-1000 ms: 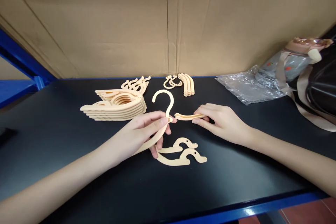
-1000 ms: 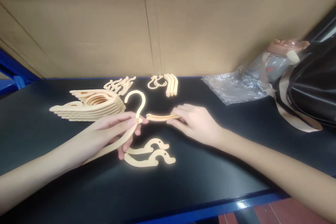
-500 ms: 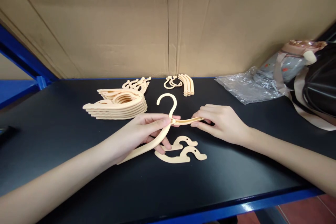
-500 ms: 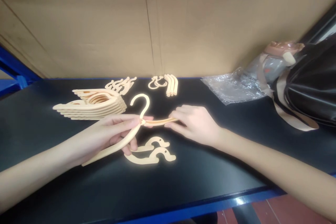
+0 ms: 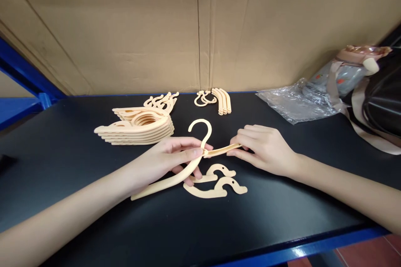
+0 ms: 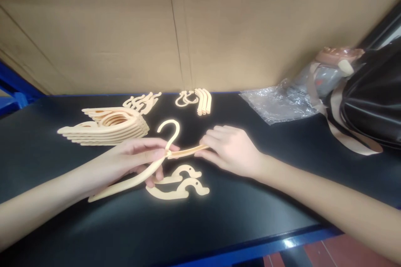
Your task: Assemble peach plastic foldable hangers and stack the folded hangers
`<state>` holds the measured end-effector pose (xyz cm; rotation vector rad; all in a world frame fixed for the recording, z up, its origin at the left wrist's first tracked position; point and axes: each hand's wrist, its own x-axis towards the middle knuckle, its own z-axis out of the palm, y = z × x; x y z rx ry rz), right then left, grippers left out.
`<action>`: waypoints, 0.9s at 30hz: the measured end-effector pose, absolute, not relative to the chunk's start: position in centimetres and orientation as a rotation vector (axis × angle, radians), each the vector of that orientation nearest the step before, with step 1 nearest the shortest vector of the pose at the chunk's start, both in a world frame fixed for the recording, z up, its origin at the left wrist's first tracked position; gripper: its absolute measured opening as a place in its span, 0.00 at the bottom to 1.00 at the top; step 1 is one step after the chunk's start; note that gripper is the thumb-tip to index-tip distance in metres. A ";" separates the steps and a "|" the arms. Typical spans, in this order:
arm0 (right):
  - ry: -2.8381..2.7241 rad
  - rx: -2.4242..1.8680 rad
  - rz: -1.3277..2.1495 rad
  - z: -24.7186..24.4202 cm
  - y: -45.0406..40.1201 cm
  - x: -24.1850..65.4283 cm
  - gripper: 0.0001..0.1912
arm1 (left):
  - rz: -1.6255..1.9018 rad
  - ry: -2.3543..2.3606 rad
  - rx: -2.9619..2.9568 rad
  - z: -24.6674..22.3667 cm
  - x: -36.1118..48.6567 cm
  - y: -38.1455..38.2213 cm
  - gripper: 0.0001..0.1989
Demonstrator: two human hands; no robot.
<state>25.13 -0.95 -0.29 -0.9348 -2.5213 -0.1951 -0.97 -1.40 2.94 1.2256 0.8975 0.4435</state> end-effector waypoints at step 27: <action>-2.521 -0.949 -0.216 -0.3 -1.0 25.0 0.18 | 0.463 0.973 1.316 2.5 -0.9 -1.1 0.12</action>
